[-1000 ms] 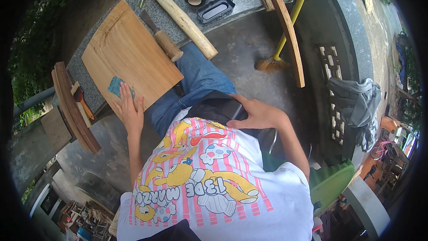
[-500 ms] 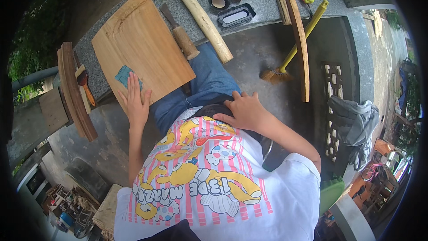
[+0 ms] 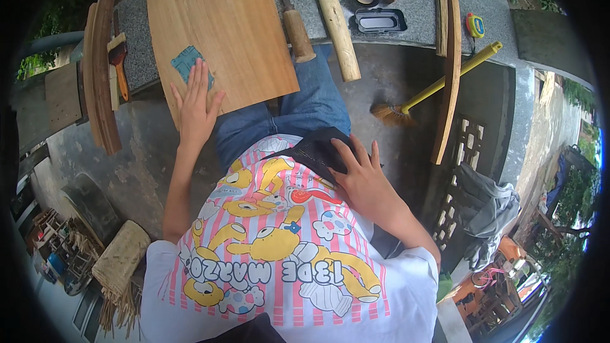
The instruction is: Cleaning a workbench and using a chisel and sandpaper to work on a wooden board.
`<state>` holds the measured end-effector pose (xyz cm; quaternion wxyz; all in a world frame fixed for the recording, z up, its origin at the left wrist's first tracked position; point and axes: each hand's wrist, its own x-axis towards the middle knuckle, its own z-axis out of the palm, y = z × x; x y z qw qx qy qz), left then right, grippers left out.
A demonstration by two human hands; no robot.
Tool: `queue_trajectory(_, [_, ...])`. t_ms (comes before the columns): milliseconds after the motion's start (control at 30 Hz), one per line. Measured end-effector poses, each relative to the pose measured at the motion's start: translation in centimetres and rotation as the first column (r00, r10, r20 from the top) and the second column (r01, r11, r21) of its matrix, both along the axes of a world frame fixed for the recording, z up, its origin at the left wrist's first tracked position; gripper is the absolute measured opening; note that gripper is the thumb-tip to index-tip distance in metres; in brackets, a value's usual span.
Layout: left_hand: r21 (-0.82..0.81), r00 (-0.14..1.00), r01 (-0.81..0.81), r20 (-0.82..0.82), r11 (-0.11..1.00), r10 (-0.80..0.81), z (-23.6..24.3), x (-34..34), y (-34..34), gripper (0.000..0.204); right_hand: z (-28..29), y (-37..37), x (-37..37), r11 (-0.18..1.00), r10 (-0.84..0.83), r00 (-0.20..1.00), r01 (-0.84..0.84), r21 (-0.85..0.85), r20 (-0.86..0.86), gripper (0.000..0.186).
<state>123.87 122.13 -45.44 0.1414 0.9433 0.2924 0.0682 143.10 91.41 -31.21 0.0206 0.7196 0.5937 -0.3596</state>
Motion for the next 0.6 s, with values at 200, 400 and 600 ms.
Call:
queue_trajectory(200, [0.005, 1.0, 0.002, 0.026, 1.0, -0.002, -0.4, -0.2, 0.0, 0.069, 1.2, 1.0, -0.9, 0.995, 0.098, 0.991, -0.1, 0.021, 0.086, 0.029])
queue_trajectory(400, [0.0, 0.997, -0.016, 0.072, 1.0, 0.016, -0.8, -0.3, -0.2, 0.068, 0.3, 1.3, 0.5, 0.97, 0.22, 0.944, -0.238, -0.048, -0.246, 0.022])
queue_trajectory(600, [0.002, 0.994, -0.031, 0.105, 1.0, 0.031, -0.9, -0.3, -0.3, 0.066, -0.1, 1.9, 0.1, 0.976, 0.206, 0.945, -0.215, -0.009, -0.253, 0.026])
